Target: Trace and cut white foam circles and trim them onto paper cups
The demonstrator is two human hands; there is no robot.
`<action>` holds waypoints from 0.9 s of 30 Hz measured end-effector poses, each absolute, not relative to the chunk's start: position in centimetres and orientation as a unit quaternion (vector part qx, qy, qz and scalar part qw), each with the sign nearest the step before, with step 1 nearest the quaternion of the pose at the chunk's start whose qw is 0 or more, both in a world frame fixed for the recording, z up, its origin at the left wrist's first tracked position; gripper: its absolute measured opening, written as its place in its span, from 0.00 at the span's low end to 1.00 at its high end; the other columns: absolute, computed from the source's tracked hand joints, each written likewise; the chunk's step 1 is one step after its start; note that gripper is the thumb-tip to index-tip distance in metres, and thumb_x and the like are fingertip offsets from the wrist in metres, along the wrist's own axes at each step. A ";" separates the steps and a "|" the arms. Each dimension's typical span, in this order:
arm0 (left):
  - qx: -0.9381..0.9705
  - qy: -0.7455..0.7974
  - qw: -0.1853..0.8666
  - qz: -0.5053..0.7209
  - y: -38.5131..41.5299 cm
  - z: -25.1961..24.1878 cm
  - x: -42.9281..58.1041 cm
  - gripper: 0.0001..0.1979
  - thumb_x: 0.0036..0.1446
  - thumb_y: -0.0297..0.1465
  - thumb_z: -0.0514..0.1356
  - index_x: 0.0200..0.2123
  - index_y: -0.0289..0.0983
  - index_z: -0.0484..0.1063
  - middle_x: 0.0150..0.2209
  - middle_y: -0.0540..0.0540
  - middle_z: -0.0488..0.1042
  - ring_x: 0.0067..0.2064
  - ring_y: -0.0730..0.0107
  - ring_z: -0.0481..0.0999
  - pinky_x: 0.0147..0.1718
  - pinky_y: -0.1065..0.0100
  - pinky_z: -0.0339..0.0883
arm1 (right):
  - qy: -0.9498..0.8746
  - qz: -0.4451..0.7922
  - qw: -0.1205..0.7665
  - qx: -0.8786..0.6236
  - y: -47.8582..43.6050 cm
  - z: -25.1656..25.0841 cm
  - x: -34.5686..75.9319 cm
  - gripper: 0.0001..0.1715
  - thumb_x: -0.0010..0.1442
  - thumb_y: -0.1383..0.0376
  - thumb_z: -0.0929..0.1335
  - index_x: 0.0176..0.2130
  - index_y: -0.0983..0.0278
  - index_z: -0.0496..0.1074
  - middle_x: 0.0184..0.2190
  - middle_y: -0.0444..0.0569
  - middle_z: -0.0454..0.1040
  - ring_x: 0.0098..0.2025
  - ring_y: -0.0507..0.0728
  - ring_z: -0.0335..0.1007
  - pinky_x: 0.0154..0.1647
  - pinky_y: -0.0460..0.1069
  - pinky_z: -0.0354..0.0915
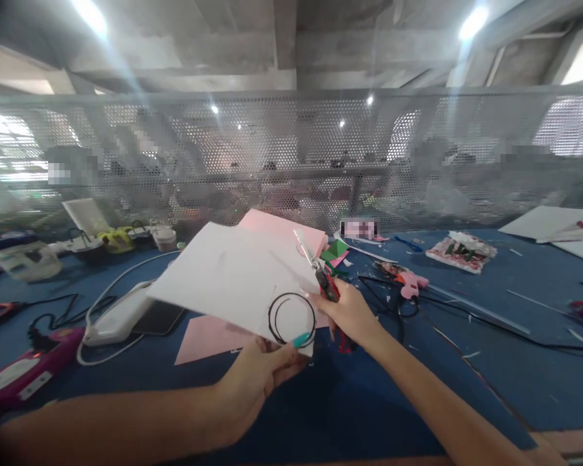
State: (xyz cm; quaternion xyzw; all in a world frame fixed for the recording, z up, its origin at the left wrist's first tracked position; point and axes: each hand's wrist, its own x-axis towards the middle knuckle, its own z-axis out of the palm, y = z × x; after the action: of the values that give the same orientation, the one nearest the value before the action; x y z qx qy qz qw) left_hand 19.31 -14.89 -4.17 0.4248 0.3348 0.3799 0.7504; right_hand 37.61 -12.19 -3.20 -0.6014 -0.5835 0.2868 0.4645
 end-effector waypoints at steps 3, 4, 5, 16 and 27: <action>0.415 0.400 0.763 0.294 -16.1 -5.5 18.3 0.26 0.41 0.40 0.71 0.44 0.38 0.73 0.47 0.40 0.78 0.41 0.64 0.80 0.43 0.67 0.73 | -0.549 0.349 0.486 -0.583 -11.9 -3.6 37.0 0.24 0.47 0.47 0.72 0.25 0.59 0.60 0.08 0.36 0.62 0.09 0.51 0.56 0.11 0.46 0.54; 0.429 0.419 0.765 0.235 -16.5 -5.6 17.7 0.28 0.41 0.42 0.70 0.46 0.39 0.72 0.47 0.40 0.78 0.41 0.63 0.81 0.43 0.65 0.73 | -0.544 0.366 0.483 -0.580 -11.9 -3.7 36.8 0.25 0.45 0.48 0.73 0.24 0.59 0.59 0.08 0.36 0.61 0.09 0.50 0.55 0.11 0.45 0.53; 0.471 0.413 0.760 0.172 -17.0 -5.4 17.0 0.29 0.41 0.43 0.70 0.48 0.39 0.73 0.46 0.40 0.78 0.42 0.60 0.81 0.43 0.63 0.73 | -0.544 0.379 0.475 -0.579 -12.0 -3.7 36.6 0.25 0.44 0.49 0.74 0.24 0.59 0.59 0.08 0.36 0.61 0.09 0.49 0.54 0.11 0.45 0.52; 0.941 0.310 0.125 0.056 -13.4 -2.5 13.9 0.58 0.40 0.59 0.61 0.67 0.33 0.46 0.68 0.26 0.37 0.67 0.27 0.30 0.57 0.25 0.32 | -0.650 0.194 0.403 -0.615 -10.9 -4.5 36.8 0.18 0.53 0.51 0.69 0.34 0.63 0.70 0.19 0.44 0.74 0.17 0.55 0.68 0.17 0.46 0.61; 0.987 0.153 0.049 -0.017 -7.3 -3.2 9.8 0.34 0.58 0.43 0.59 0.64 0.60 0.48 0.70 0.43 0.34 0.68 0.35 0.35 0.61 0.33 0.37 | -0.792 0.197 0.183 -0.549 -13.9 -1.7 42.9 0.29 0.63 0.55 0.62 0.62 0.55 0.61 0.17 0.38 0.72 0.15 0.51 0.63 0.18 0.44 0.58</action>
State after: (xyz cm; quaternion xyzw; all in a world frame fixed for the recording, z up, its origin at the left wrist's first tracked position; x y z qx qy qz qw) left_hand 9.81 -7.35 -3.17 0.9869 0.1532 -0.0171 0.0485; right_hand 42.89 -13.86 -1.72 -0.5486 -0.7915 0.1973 0.1832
